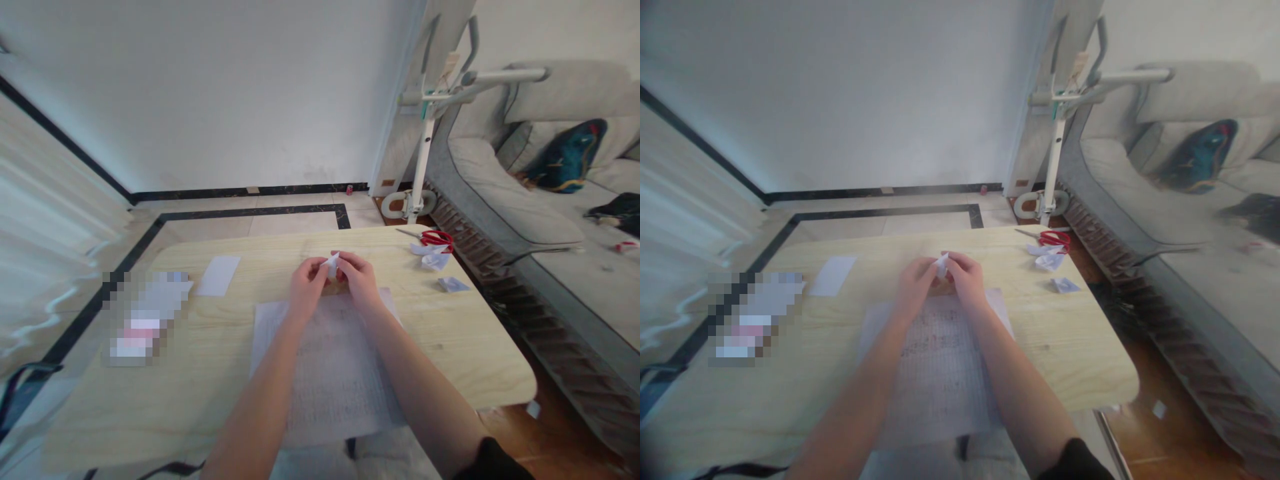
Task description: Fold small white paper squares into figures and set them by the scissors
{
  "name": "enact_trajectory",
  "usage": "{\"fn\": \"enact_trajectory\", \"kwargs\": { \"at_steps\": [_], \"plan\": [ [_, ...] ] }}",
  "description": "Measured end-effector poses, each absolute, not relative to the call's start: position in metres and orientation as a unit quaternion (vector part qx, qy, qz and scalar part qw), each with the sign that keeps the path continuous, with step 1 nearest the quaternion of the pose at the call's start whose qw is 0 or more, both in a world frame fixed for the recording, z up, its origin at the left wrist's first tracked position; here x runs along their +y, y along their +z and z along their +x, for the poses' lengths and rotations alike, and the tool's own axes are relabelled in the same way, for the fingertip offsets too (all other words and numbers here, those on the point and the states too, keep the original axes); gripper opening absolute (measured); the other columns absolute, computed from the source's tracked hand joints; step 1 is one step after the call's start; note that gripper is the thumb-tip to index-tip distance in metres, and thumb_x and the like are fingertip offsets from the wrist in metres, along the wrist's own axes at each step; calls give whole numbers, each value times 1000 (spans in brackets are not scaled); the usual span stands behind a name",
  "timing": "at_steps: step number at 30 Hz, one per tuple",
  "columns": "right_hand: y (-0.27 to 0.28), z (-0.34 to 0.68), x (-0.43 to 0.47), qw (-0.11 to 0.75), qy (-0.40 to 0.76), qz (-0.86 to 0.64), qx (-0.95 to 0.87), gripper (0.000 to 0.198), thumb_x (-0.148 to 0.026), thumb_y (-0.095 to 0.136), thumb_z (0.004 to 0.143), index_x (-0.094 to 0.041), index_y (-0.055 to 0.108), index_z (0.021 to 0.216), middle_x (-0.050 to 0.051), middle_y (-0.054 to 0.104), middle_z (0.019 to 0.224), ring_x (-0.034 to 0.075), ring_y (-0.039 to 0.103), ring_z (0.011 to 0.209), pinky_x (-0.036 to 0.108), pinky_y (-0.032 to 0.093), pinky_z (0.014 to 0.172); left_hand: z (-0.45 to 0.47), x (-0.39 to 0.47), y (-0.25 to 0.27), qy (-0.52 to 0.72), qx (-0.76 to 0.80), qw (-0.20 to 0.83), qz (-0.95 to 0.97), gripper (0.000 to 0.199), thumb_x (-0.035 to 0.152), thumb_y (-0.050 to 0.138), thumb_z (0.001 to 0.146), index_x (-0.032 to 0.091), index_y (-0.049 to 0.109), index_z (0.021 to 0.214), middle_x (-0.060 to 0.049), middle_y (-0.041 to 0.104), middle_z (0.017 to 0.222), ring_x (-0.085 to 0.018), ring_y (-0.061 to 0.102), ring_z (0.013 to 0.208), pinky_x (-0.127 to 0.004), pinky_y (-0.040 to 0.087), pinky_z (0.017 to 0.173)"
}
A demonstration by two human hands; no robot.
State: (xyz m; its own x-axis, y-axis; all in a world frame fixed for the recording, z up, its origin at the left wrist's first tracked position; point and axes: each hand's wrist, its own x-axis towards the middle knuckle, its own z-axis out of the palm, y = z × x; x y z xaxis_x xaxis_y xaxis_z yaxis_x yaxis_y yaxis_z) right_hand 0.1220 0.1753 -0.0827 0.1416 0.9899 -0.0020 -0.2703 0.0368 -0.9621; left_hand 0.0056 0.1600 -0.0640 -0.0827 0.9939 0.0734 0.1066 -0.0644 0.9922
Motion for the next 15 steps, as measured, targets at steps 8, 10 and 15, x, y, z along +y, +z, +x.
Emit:
{"fn": "enact_trajectory", "kwargs": {
  "at_steps": [8, 10, 15],
  "plan": [
    [-90, 123, 178, 600, 549, -426, -396, 24, -27, 63, 69, -19, 74, 89, -2, 55, 56, 10, 46, 51, 25, 37, 50, 5, 161, -68, 523, 544, 418, 507, 20, 31, 60, 78, 15, 65, 89, -2, 66, 73, -12, 60, 59, -23, 48, 58],
    [-89, 122, 177, 599, 556, -421, -394, 23, -27, 64, 68, -20, 73, 87, -2, 56, 58, 10, 46, 52, 25, 37, 50, 4, 162, -70, 532, 541, 411, 506, 20, 31, 59, 78, 16, 64, 90, -3, 67, 78, -11, 60, 60, -23, 49, 58],
    [-85, 121, 176, 593, 564, -418, -396, 21, -32, 68, 67, -21, 71, 85, -2, 58, 60, 11, 48, 52, 25, 40, 51, 3, 163, -72, 535, 531, 407, 517, 20, 31, 59, 79, 16, 66, 90, -5, 68, 83, -13, 63, 67, -25, 51, 62]
  ]
}}
